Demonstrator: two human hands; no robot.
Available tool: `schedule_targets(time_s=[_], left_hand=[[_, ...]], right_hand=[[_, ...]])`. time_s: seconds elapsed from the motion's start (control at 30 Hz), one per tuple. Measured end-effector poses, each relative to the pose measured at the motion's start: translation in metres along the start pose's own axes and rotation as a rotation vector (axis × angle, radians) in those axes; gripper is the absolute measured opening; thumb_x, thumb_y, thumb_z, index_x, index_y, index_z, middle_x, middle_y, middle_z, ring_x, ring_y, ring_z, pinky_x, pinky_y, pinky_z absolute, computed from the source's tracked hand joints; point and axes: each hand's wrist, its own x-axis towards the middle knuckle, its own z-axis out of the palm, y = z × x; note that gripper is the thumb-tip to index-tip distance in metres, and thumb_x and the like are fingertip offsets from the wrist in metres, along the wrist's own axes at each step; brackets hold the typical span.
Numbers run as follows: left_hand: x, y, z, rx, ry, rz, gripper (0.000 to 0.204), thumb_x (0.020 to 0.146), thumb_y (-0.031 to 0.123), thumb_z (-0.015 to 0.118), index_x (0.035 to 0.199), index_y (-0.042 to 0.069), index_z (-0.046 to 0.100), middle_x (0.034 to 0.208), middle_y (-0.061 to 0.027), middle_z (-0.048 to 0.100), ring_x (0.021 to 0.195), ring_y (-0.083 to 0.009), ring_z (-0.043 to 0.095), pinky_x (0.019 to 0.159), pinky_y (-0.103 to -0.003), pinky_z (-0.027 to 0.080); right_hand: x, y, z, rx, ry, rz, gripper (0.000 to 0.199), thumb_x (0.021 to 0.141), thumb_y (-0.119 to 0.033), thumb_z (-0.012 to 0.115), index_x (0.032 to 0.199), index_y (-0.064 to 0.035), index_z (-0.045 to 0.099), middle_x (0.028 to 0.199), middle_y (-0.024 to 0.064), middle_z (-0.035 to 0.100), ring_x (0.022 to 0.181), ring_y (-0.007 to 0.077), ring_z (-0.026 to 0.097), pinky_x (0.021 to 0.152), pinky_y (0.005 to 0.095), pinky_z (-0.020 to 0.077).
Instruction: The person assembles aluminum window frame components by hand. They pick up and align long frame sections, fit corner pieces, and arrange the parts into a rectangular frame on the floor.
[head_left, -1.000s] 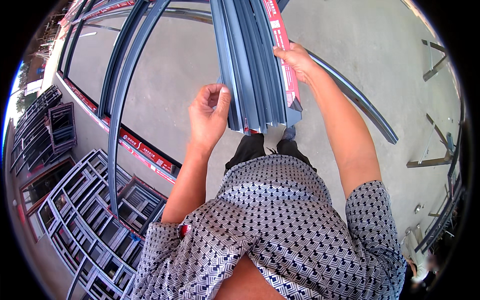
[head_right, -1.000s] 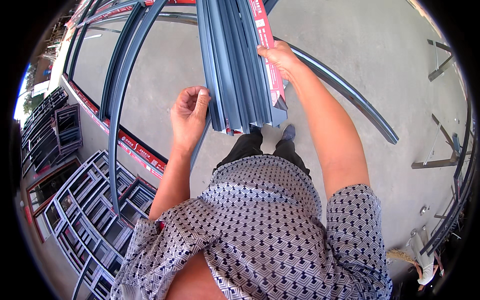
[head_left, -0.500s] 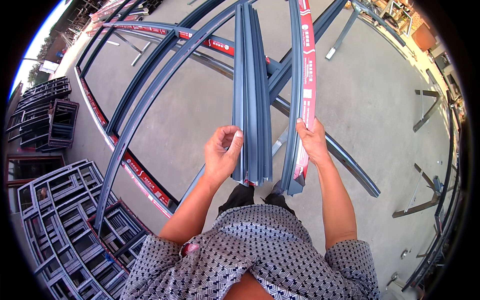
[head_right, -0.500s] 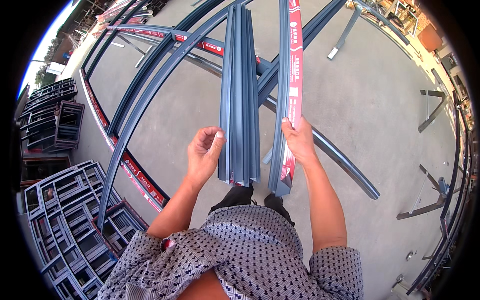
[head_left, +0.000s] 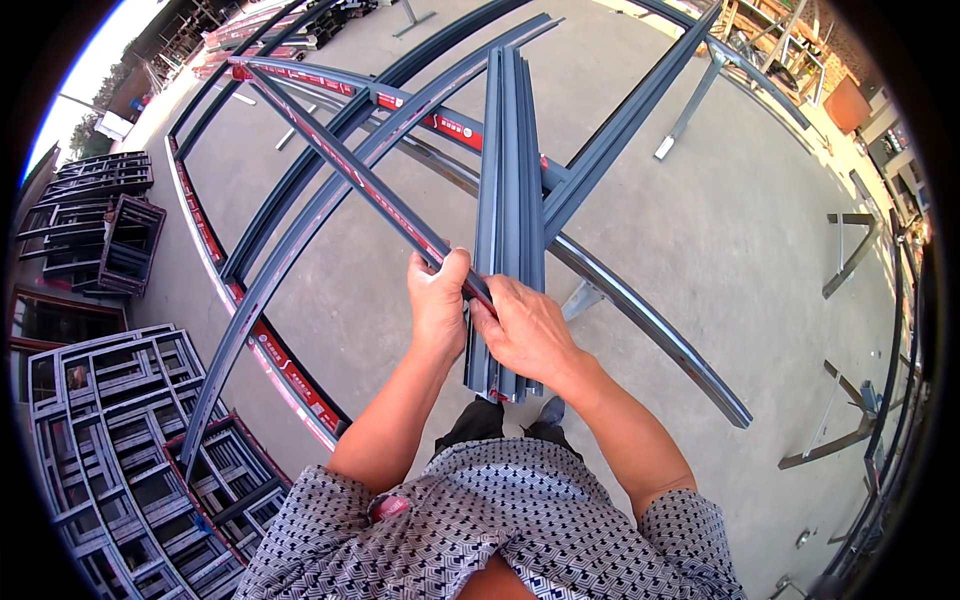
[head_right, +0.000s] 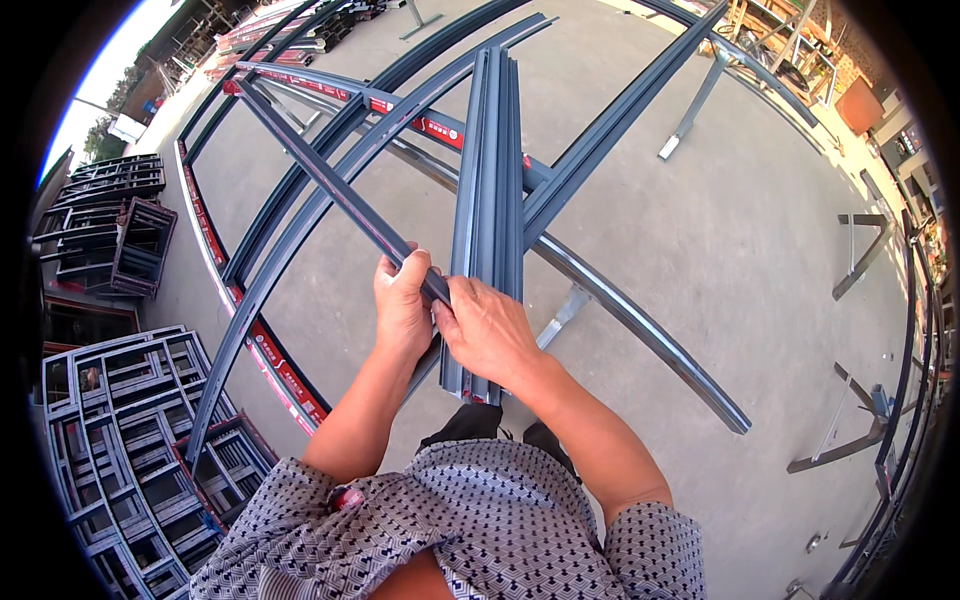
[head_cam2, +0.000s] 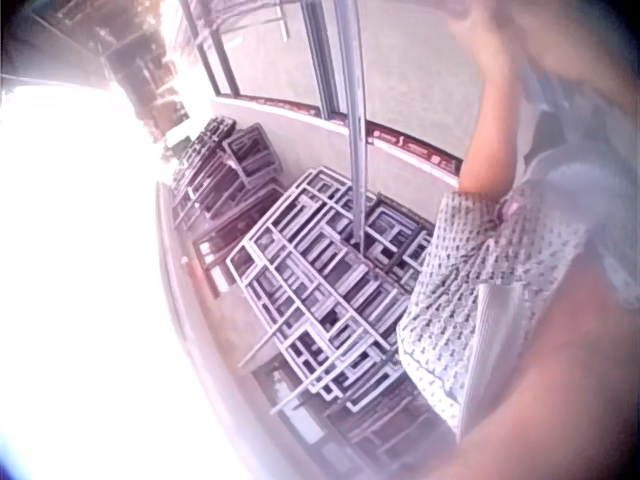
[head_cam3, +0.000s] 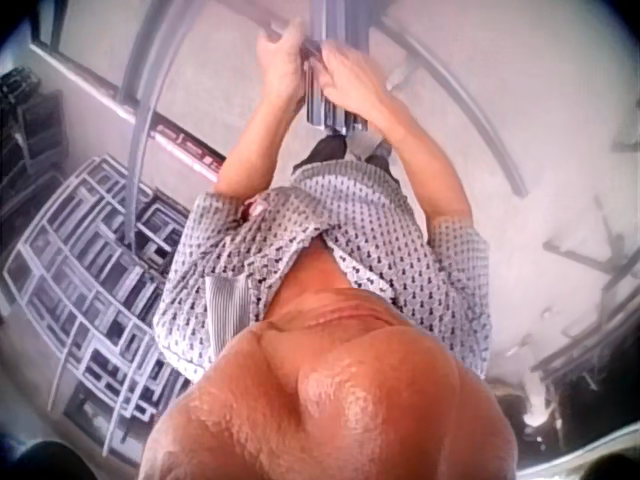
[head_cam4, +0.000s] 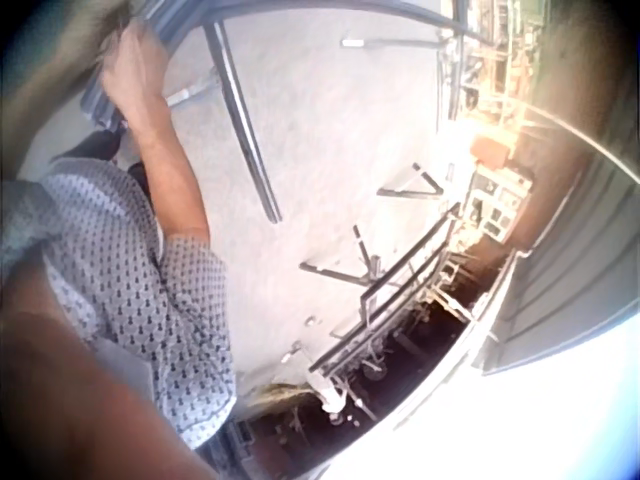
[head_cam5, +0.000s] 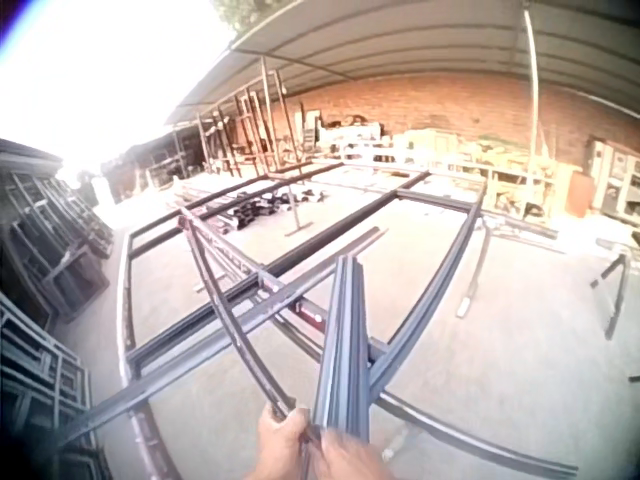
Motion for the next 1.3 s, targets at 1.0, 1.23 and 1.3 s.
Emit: schedule_targets(time_s=[1.0, 1.23, 1.3], left_hand=[[0.053, 0.041, -0.100, 0.512, 0.004, -0.024, 0.040, 0.082, 0.022, 0.070, 0.116, 0.002, 0.061, 0.079, -0.0001, 0.053, 0.061, -0.0103, 0.050, 0.055, -0.029, 0.040], [0.065, 0.021, -0.085, 0.541, -0.126, -0.098, 0.041, 0.082, 0.022, 0.070, 0.115, 0.000, 0.062, 0.080, -0.0002, 0.050, 0.062, -0.0104, 0.049, 0.055, -0.030, 0.040], [0.067, 0.018, -0.082, 0.532, -0.148, -0.125, 0.042, 0.082, 0.022, 0.069, 0.116, 0.000, 0.062, 0.080, -0.0005, 0.051, 0.062, -0.0107, 0.049, 0.056, -0.030, 0.040]], right_hand=[[0.046, 0.063, 0.021, -0.214, 0.249, 0.412, 0.038, 0.092, -0.025, 0.075, 0.104, 0.0063, 0.056, 0.092, 0.0323, 0.071, 0.089, 0.0533, 0.071, 0.084, 0.0566, 0.0560], [0.033, 0.093, 0.028, 0.076, 0.364, 0.431, 0.032, 0.094, -0.019, 0.073, 0.110, 0.0064, 0.063, 0.083, 0.0136, 0.072, 0.072, 0.0235, 0.069, 0.072, 0.0376, 0.0561], [0.029, 0.092, 0.025, 0.250, 0.367, 0.483, 0.036, 0.094, -0.021, 0.074, 0.111, 0.0076, 0.062, 0.088, 0.0169, 0.073, 0.078, 0.0264, 0.072, 0.074, 0.0394, 0.0572]])
